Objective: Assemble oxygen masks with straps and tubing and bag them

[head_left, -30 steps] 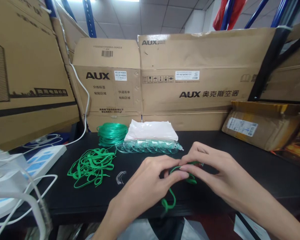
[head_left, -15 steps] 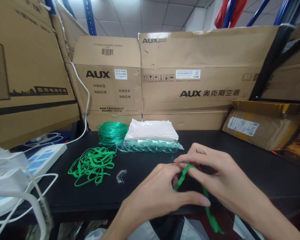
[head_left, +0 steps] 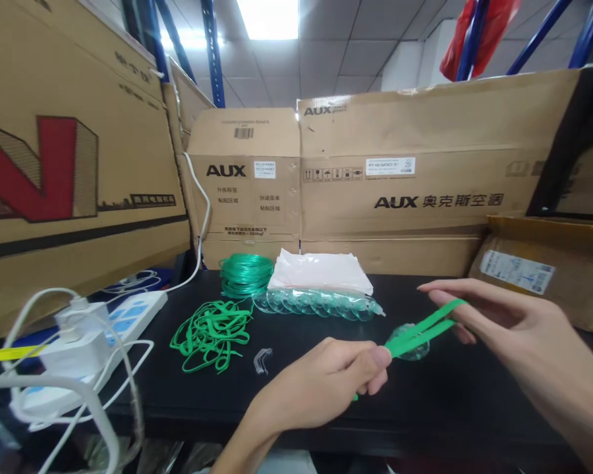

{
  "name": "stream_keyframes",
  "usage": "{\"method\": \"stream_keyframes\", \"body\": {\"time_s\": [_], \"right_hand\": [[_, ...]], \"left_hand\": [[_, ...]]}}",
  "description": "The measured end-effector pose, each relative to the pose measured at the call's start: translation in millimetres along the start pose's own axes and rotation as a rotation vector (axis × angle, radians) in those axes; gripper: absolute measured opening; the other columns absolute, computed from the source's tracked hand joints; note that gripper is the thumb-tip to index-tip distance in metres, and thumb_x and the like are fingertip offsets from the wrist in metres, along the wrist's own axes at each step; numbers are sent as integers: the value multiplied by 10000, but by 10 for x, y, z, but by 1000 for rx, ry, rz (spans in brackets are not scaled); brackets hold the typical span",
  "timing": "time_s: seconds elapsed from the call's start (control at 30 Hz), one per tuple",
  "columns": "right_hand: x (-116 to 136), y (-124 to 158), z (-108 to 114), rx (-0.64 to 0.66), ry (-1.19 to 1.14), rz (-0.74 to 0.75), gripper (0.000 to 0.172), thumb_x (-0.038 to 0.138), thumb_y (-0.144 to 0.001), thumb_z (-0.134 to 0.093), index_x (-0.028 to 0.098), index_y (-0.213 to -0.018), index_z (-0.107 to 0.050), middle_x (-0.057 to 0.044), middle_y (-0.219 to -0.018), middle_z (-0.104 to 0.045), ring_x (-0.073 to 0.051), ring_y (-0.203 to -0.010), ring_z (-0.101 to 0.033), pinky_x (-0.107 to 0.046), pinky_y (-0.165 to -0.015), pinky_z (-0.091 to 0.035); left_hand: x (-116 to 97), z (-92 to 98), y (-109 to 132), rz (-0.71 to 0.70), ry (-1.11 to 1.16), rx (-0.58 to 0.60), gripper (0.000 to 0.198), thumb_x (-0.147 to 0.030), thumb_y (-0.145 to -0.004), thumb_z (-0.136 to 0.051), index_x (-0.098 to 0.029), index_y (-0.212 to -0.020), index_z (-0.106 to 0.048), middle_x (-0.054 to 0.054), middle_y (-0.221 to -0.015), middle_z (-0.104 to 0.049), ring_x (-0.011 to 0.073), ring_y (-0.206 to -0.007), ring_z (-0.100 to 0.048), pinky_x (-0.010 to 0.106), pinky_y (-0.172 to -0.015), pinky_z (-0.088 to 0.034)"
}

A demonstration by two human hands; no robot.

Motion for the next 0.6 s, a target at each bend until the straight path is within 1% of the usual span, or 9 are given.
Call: {"method": "stream_keyframes", "body": {"time_s": [0.07,0.13,0.17,0.23,0.33,0.4,0.47,0.53,0.6], "right_hand": [[-106,-21,40,-17,-87,-128,365,565,-815,-728,261,-1004,-798,-1,-618,-651,-150,-535,-542,-247,-472,-443],[-193,-26,4,0,-195,-221,412,567,-775,-766,246,-1032,-790,0,-606,-629,-157,-555,-529,-254,-483,-418],[-216,-22,-47,23,-247,-241,429,565,-772,-770,232,-1042,-785,2,-595,-620,-156,-551,-520,-259,-493,-408],[-211,5,-240,145,-345,-271,447,562,-786,-759,203,-1052,-773,13,-553,-600,-152,-531,-520,-272,-530,-411],[-53,79,-695,414,-471,-282,414,553,-803,-747,173,-968,-764,15,-548,-627,-141,-509,-557,-286,-615,-441],[124,119,-1061,609,-538,-277,390,547,-809,-743,167,-896,-751,5,-545,-650,-148,-540,-599,-272,-624,-437],[315,121,-1429,765,-618,-239,368,529,-817,-743,169,-893,-730,-3,-590,-681,-143,-570,-618,-258,-627,-449],[472,74,-1767,822,-721,-209,339,497,-787,-772,171,-821,-683,3,-600,-679,-141,-590,-636,-267,-675,-495],[574,11,-2071,852,-726,-202,312,449,-765,-787,176,-737,-639,20,-558,-646,-137,-565,-624,-262,-648,-506]], "left_hand": [[9,73,21,3,-53,11,464,-487,-1066,-307,-193,-759,-493,-37,-737,-488,116,-691,-429,244,-667,-329],[20,175,55,12,-94,-4,460,-479,-1067,-301,-194,-768,-503,-36,-749,-486,118,-706,-438,243,-682,-340],[24,240,81,18,-118,-26,465,-482,-1066,-298,-194,-777,-521,-34,-758,-488,121,-717,-447,242,-691,-347],[36,403,155,38,-192,-117,475,-511,-1058,-305,-202,-830,-584,-30,-768,-497,130,-728,-460,246,-693,-360],[73,711,321,79,-316,-312,473,-576,-1027,-355,-219,-944,-655,-27,-769,-520,145,-717,-473,251,-661,-374],[118,929,451,93,-364,-424,479,-595,-1013,-375,-209,-958,-654,-16,-790,-551,154,-726,-493,251,-652,-391],[181,1141,582,103,-423,-546,481,-602,-1007,-375,-203,-918,-629,-8,-806,-573,165,-746,-517,254,-670,-410],[268,1326,695,151,-518,-655,467,-595,-1006,-368,-211,-861,-591,-13,-782,-576,175,-749,-535,264,-695,-417],[380,1477,780,249,-615,-736,433,-557,-1004,-367,-220,-820,-569,-20,-718,-564,182,-703,-549,275,-675,-411]]}}
Point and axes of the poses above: each hand's wrist, its own y-axis away from the middle knuckle, its own z-axis out of the back of the hand, x = y × z, the point moved 3 cm from there along -y, towards the middle knuckle
